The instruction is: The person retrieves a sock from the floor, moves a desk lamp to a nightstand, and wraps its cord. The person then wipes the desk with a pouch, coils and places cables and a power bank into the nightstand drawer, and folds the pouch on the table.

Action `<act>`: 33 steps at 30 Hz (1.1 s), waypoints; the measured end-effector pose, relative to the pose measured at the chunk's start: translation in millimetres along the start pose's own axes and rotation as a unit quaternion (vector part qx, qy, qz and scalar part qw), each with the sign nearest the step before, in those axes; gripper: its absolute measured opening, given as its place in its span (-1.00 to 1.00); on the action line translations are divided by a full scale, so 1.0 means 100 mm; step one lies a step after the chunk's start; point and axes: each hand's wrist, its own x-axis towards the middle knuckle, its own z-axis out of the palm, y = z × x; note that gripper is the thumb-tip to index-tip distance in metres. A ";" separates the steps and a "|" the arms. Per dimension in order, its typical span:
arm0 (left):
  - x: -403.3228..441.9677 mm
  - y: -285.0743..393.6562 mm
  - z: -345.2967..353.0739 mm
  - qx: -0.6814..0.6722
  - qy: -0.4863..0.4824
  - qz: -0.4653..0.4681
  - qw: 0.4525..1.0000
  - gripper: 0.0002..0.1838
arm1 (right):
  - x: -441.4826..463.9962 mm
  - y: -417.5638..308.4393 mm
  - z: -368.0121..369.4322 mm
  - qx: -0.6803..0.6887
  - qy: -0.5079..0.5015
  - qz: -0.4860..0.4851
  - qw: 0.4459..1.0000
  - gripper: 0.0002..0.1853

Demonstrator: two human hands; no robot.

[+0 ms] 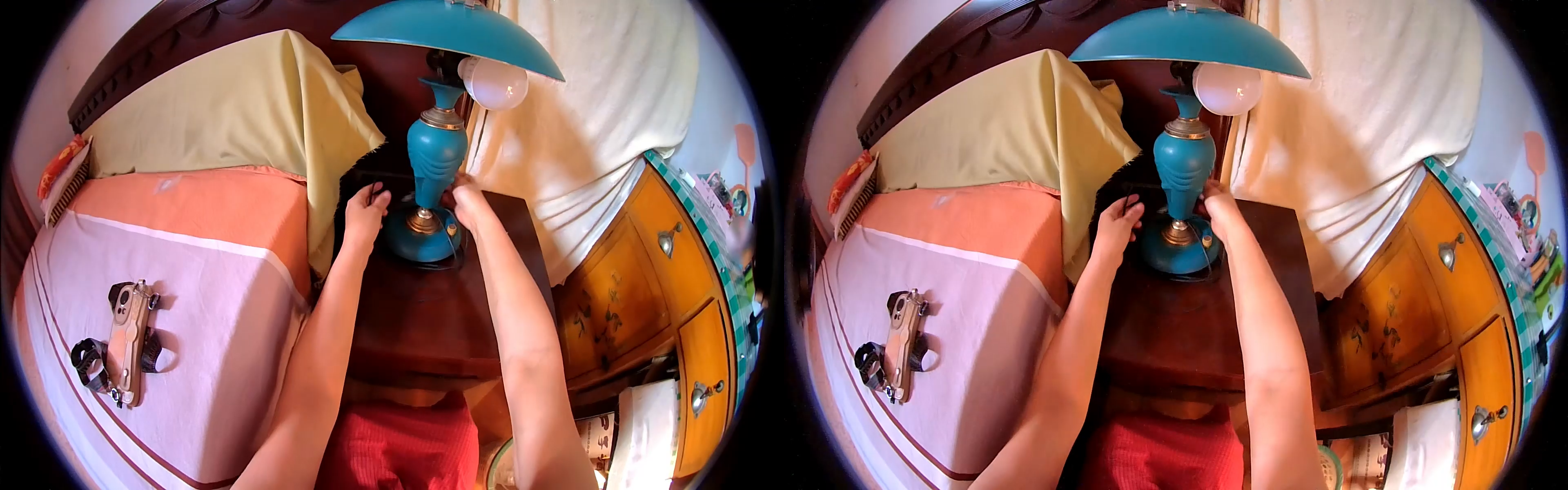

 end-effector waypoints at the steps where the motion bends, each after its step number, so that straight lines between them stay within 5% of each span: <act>1: -0.06 -0.01 -0.03 0.044 -0.005 0.002 0.999 -0.54 | -0.02 -0.04 0.01 -0.012 0.099 -0.036 0.994 -0.77; 4: -0.32 0.01 -0.15 0.107 -0.092 -0.062 0.988 -0.43 | 0.09 0.00 -0.35 -0.092 0.114 -0.101 0.984 -0.68; 10: -0.60 0.19 -0.23 0.081 -0.177 -0.101 0.976 -0.68 | -0.52 -0.19 -0.77 -0.249 0.131 -0.081 0.956 -0.59; 14: -0.28 0.09 -0.16 -0.076 -0.010 -0.064 0.995 -0.85 | -1.08 -0.25 -0.87 -0.196 0.117 -0.064 0.972 -0.60; 21: -0.12 -0.03 0.01 -0.100 -0.001 -0.049 0.994 -0.87 | -1.86 -0.26 -0.67 -0.135 0.076 -0.019 0.988 -0.61; 26: -0.31 -0.03 0.04 -0.115 -0.036 0.004 0.993 -0.86 | -2.17 -0.29 -0.35 -0.096 -0.054 -0.011 0.994 -0.61; 33: -1.30 0.20 -0.15 -0.110 0.089 0.111 0.984 -0.79 | -2.07 -0.11 0.14 -0.005 -0.031 -0.046 0.998 -0.83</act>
